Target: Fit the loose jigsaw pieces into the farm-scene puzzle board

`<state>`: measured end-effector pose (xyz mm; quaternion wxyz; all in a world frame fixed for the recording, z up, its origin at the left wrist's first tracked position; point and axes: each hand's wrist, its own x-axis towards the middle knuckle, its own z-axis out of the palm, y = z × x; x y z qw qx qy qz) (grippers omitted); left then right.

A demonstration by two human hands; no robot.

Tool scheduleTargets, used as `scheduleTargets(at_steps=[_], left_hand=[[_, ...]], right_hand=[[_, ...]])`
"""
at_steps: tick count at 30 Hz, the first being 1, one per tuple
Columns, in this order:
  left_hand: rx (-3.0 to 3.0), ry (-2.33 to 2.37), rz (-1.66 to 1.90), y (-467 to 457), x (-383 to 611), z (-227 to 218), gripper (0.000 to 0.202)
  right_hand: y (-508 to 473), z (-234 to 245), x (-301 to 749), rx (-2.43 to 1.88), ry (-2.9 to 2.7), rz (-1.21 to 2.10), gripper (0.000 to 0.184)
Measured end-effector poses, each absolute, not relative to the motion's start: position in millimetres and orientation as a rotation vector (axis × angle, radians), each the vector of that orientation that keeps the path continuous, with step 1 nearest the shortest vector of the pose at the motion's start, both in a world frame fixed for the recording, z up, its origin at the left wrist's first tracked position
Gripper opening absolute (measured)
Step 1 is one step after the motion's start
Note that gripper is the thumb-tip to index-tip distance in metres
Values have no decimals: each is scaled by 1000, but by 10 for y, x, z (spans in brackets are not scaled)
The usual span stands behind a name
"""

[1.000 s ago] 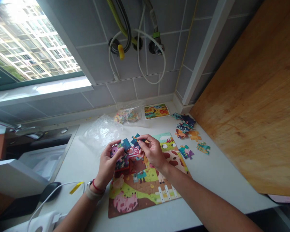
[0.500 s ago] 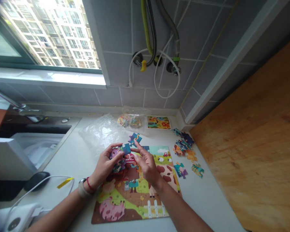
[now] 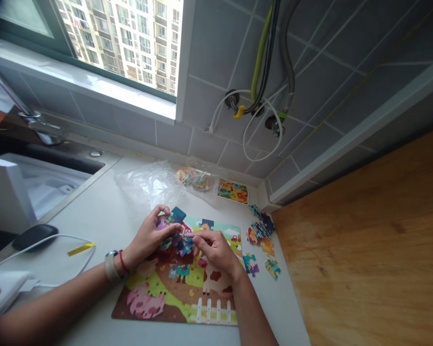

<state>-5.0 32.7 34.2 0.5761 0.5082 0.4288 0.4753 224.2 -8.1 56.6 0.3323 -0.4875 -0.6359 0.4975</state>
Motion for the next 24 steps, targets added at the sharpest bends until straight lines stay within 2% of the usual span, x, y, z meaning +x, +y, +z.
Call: scheduleTargets(at_steps=[6,15,20,23,24], left_hand=[[1180,1030,1102,336,-61,334,51],[1410,930,1030,162,11,342,41],[1306,893,973,152,15,320,41],[1271,907,952,153,13,306,37],[1271,926,955,153,10,305,37]], right_hand=[[-88,447,2107,-1383,-1489,1016,41],[-152,418,1918,-1251,-1438,1023,38],[-72,495,2316,-1283,-1098,947,29],[-61,527,2747,-1361,-1072,786,44],[-69,519,2888,-1415,-1127,728,44]])
